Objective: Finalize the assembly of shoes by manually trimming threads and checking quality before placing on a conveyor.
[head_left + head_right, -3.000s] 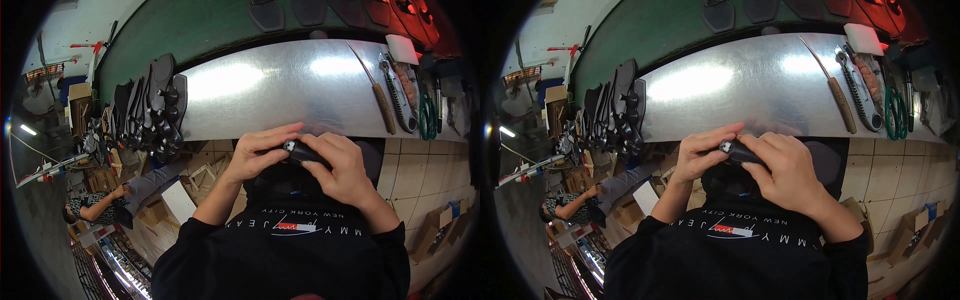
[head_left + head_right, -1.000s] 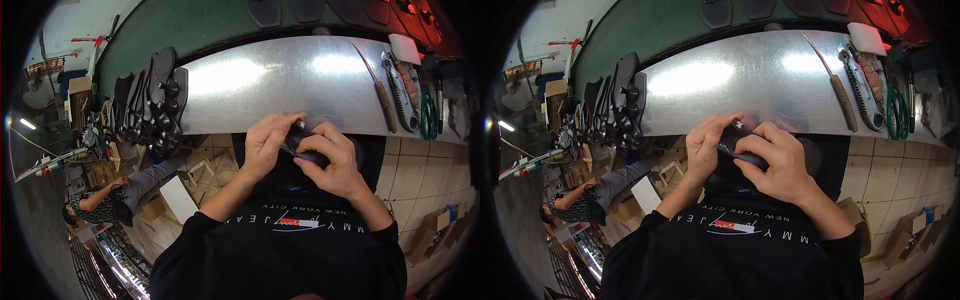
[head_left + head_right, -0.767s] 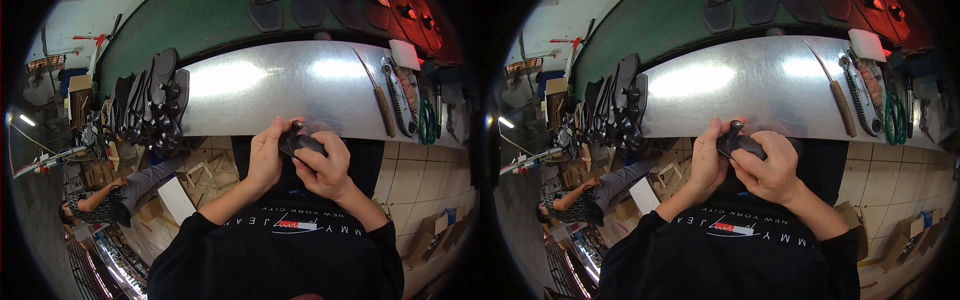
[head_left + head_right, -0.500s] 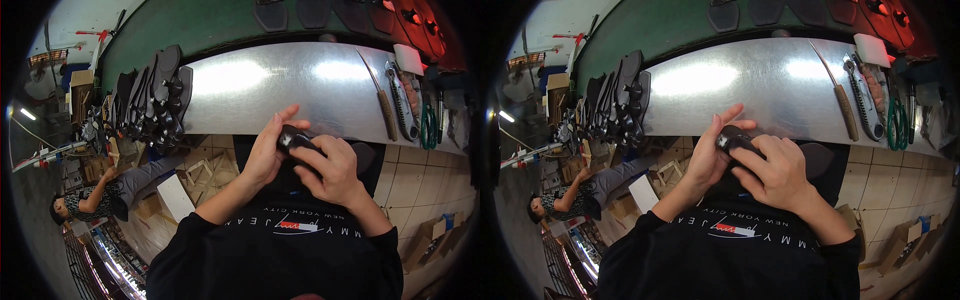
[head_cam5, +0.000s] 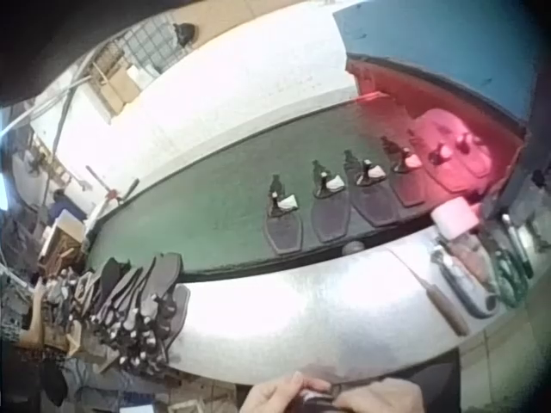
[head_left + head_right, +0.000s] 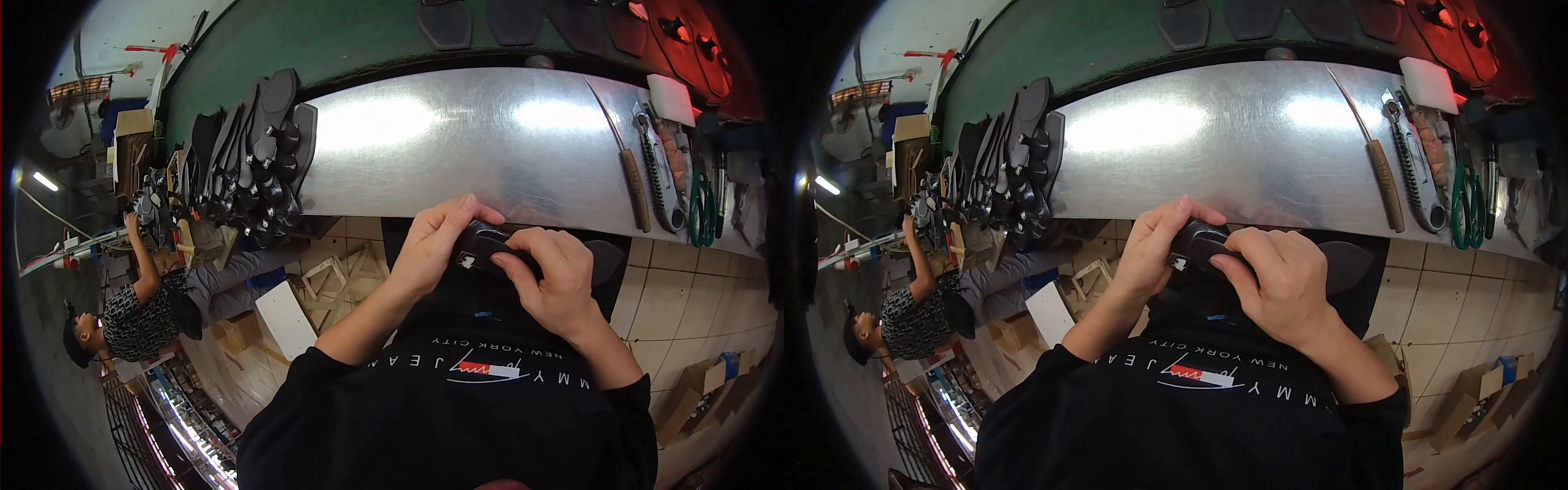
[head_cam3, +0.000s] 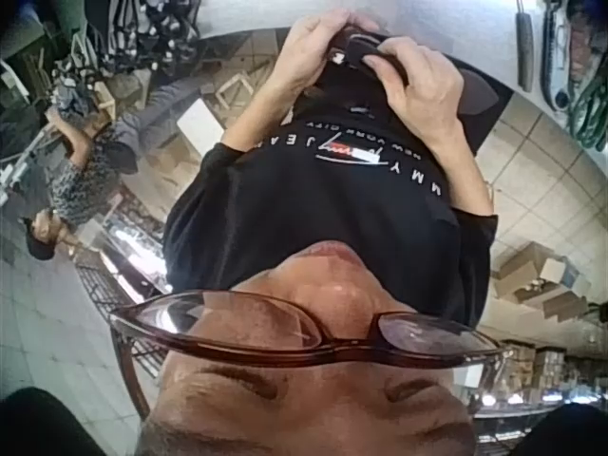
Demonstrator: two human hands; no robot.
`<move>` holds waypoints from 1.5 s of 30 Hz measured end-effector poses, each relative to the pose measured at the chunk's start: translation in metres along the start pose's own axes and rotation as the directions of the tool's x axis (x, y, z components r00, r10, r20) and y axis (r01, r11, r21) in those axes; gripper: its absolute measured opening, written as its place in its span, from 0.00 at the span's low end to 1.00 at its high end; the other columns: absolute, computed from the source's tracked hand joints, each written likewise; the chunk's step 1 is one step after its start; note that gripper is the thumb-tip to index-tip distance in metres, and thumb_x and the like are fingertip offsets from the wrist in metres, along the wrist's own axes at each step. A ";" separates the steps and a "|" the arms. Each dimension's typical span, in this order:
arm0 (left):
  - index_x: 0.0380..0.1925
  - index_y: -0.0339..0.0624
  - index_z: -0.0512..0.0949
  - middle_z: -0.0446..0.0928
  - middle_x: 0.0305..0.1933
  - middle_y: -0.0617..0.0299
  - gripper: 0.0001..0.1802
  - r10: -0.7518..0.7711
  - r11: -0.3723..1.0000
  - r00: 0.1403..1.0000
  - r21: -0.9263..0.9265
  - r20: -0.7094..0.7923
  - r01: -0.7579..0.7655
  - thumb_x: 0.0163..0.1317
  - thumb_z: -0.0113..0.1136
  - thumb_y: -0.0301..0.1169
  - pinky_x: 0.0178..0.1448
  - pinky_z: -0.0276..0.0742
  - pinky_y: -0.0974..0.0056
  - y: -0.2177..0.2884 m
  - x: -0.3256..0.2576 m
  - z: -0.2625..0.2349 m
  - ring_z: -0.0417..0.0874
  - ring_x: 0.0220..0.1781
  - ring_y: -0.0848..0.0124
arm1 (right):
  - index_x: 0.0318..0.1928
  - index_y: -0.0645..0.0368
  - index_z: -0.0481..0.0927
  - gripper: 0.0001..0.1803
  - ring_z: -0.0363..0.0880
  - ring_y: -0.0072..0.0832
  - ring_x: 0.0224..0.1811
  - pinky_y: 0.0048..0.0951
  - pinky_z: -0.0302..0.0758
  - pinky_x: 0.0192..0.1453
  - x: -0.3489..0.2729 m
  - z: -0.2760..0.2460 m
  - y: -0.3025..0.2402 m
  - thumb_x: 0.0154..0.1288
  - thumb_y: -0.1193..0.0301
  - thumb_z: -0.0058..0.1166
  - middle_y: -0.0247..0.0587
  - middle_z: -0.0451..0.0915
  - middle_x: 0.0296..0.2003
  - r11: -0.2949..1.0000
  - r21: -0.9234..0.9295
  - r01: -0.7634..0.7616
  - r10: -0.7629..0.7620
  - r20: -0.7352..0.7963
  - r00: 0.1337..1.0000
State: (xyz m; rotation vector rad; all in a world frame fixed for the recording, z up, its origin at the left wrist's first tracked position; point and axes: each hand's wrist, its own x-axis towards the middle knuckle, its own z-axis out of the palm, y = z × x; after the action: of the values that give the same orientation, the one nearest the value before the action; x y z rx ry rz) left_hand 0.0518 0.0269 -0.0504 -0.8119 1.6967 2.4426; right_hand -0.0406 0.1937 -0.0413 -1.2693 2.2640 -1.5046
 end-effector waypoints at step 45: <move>0.34 0.34 0.78 0.80 0.26 0.58 0.08 0.255 0.919 0.911 0.211 0.324 -0.332 0.58 0.59 0.29 0.29 0.74 0.68 0.025 -0.030 -0.005 0.81 0.25 0.73 | 0.28 0.64 0.72 0.07 0.69 0.17 0.28 0.19 0.66 0.34 0.002 -0.017 0.004 0.58 0.80 0.57 0.29 0.74 0.24 0.844 0.292 -0.450 0.280 0.476 0.834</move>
State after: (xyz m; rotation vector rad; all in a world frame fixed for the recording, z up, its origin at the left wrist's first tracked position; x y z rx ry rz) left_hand 0.0705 0.0201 -0.0168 -0.1598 2.0823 2.2833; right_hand -0.0528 0.2047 -0.0358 -0.8591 1.6937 -1.2989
